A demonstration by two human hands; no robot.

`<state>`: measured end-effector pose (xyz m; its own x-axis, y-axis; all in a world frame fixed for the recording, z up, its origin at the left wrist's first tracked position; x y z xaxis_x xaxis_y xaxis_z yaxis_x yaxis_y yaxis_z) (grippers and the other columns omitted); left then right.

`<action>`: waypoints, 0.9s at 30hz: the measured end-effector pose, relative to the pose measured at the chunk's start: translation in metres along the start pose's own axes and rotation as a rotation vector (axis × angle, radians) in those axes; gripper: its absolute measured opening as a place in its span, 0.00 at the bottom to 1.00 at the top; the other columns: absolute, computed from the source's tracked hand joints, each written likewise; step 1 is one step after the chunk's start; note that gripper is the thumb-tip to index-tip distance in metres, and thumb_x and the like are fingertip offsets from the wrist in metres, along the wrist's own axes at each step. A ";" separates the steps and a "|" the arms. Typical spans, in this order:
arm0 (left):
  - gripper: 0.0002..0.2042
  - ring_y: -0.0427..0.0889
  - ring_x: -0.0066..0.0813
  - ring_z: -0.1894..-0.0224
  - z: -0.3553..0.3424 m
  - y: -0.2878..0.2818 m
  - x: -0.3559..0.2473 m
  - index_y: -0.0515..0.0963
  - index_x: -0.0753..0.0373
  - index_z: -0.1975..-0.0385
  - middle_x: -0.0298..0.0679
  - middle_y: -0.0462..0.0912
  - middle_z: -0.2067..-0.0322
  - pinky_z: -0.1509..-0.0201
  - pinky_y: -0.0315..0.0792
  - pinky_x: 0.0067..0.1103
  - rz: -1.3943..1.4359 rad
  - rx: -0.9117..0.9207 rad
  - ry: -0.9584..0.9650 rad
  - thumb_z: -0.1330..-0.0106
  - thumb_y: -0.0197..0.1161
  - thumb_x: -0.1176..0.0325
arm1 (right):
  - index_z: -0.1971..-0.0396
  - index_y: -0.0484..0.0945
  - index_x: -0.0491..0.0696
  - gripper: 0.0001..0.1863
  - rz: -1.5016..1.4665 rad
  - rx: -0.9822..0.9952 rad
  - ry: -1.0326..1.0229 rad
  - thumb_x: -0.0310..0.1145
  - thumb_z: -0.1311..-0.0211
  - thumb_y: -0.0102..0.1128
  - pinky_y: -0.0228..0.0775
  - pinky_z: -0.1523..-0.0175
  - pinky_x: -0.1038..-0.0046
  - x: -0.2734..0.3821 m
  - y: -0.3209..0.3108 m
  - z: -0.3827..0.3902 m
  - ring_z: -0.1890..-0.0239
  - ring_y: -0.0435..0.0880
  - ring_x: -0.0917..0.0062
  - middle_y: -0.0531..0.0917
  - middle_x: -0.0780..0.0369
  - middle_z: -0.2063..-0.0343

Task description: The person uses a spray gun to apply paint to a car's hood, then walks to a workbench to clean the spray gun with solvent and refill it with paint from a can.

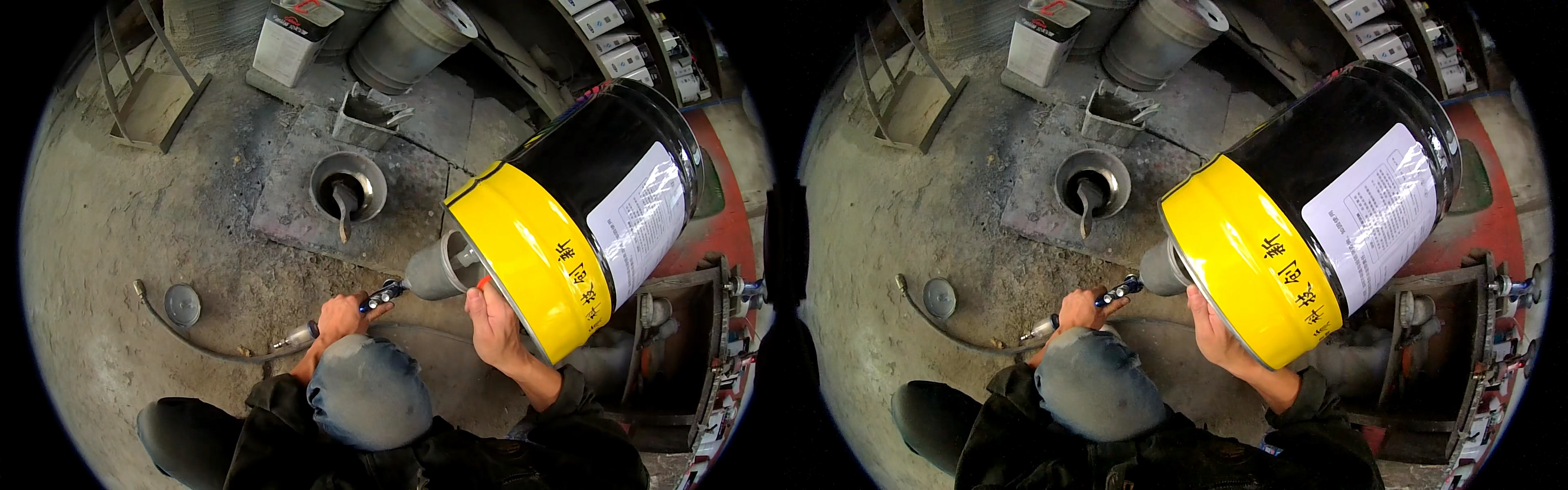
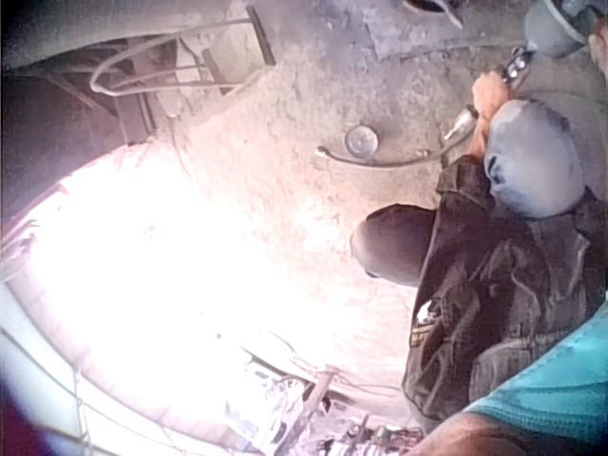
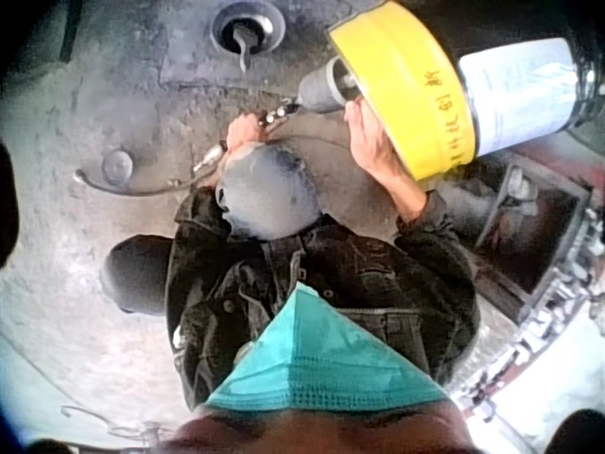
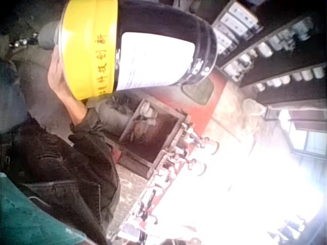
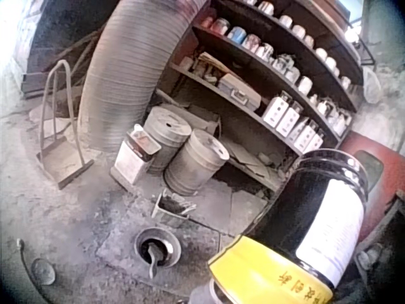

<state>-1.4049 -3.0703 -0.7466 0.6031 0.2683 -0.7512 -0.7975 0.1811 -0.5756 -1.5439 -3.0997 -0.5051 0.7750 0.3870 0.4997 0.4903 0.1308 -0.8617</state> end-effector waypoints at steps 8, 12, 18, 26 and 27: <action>0.29 0.83 0.51 0.69 0.000 0.005 0.009 0.84 0.60 0.69 0.50 0.82 0.77 0.63 0.75 0.38 0.008 0.000 -0.031 0.43 0.60 0.34 | 0.76 0.70 0.43 0.19 -0.036 -0.034 -0.020 0.39 0.27 0.43 0.63 0.74 0.70 -0.025 0.002 -0.007 0.83 0.71 0.71 0.72 0.61 0.85; 0.29 0.83 0.51 0.68 -0.002 0.009 0.011 0.83 0.61 0.71 0.50 0.83 0.75 0.63 0.76 0.38 -0.016 -0.007 -0.019 0.42 0.59 0.35 | 0.75 0.72 0.43 0.18 -0.191 0.044 0.217 0.39 0.27 0.45 0.64 0.73 0.70 -0.055 0.002 -0.013 0.82 0.74 0.72 0.74 0.58 0.84; 0.28 0.84 0.51 0.67 0.000 0.015 0.021 0.84 0.59 0.68 0.51 0.84 0.74 0.62 0.76 0.38 -0.066 0.042 -0.046 0.41 0.58 0.36 | 0.78 0.69 0.44 0.21 -0.511 -0.010 0.310 0.41 0.26 0.46 0.54 0.77 0.81 -0.098 0.007 -0.020 0.83 0.61 0.88 0.65 0.71 0.86; 0.28 0.84 0.51 0.64 0.004 0.023 0.044 0.85 0.58 0.66 0.51 0.84 0.72 0.57 0.75 0.38 -0.093 0.067 -0.099 0.43 0.61 0.35 | 0.78 0.68 0.46 0.22 -0.731 0.035 0.477 0.46 0.26 0.46 0.51 0.79 0.83 -0.141 0.027 -0.020 0.84 0.60 0.89 0.64 0.72 0.85; 0.28 0.84 0.51 0.64 0.003 0.026 0.046 0.85 0.58 0.66 0.51 0.84 0.72 0.58 0.75 0.38 -0.097 0.083 -0.107 0.43 0.61 0.36 | 0.78 0.68 0.47 0.22 -0.747 0.025 0.490 0.46 0.26 0.46 0.51 0.79 0.83 -0.145 0.027 -0.020 0.84 0.60 0.89 0.64 0.72 0.85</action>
<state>-1.3977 -3.0506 -0.7957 0.6756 0.3438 -0.6522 -0.7370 0.2878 -0.6116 -1.6347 -3.1707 -0.5989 0.3435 -0.2394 0.9081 0.9309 0.2148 -0.2955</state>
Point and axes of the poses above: each hand's wrist, its own z-axis away from the middle knuckle, its own y-axis out of the palm, x = y × z, the point moved 9 cm from there along -z, towards the middle knuckle
